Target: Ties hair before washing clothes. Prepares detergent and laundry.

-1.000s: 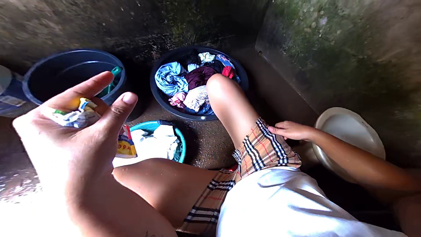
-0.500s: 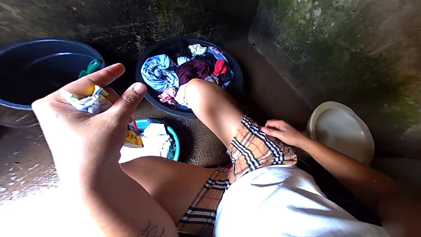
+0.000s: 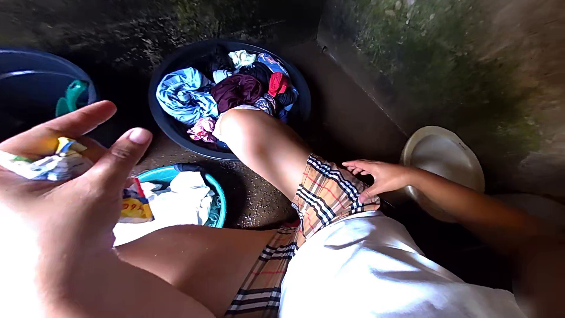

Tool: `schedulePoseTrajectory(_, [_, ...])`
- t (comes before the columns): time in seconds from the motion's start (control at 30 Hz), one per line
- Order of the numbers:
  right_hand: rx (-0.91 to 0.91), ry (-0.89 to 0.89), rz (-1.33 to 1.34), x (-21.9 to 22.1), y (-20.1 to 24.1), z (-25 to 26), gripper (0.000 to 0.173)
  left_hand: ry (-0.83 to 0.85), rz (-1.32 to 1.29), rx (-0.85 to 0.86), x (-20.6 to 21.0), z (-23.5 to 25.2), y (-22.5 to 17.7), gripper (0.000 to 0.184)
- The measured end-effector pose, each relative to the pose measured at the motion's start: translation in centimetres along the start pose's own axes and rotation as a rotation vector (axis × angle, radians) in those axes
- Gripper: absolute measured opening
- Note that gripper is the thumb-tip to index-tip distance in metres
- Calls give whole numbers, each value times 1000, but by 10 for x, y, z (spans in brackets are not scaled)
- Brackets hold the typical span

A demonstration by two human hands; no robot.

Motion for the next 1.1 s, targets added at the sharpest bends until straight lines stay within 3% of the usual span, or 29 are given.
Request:
schedulePoseTrajectory(0.07, [40,94,-30,-1,-9,-9,105,17,-42,17,2,2,4,53])
schedulePoseTrajectory(0.17, [53,146,-113,9,-11,-14,95,9,-34,24,4,3,2,53])
schedulePoseTrajectory(0.27, [13,234,-243,11,-5,-16,101,-3,15,-17,6,-4,-17,50])
schedulePoseTrajectory(0.33, [1,275,-185,5,-7,-18,106,-10,37,-71,10,-9,-38,47])
schedulePoseTrajectory(0.43, [18,332,-65,-5,-17,-21,104,35,21,-93,5,-11,-30,51])
schedulePoseTrajectory(0.53, [-93,234,-155,-2,-22,-21,104,50,29,-111,-2,-11,-12,52])
schedulePoseTrajectory(0.67, [-233,87,-225,1,-28,-24,103,28,59,-141,2,-13,-21,50])
schedulePoseTrajectory(0.83, [-423,-115,-129,6,-32,-34,97,50,40,-109,8,-10,-20,54])
schedulePoseTrajectory(0.97, [-315,-139,-36,13,-33,-33,113,22,45,-94,15,-10,-32,51])
schedulePoseTrajectory(1.03, [-185,-29,-63,5,-28,-32,120,5,21,-91,19,-9,-39,48])
schedulePoseTrajectory(1.1, [-28,142,-113,-10,-23,-29,115,18,11,-64,20,-8,-46,47])
Point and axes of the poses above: each hand's wrist, its own z-axis towards the middle knuckle, its own x-axis out of the palm, y = z × x, the point moved 4 cm from there along z, towards the middle knuckle, and after that the axes turned 13 degrees about -y, right-handed, at the moved point
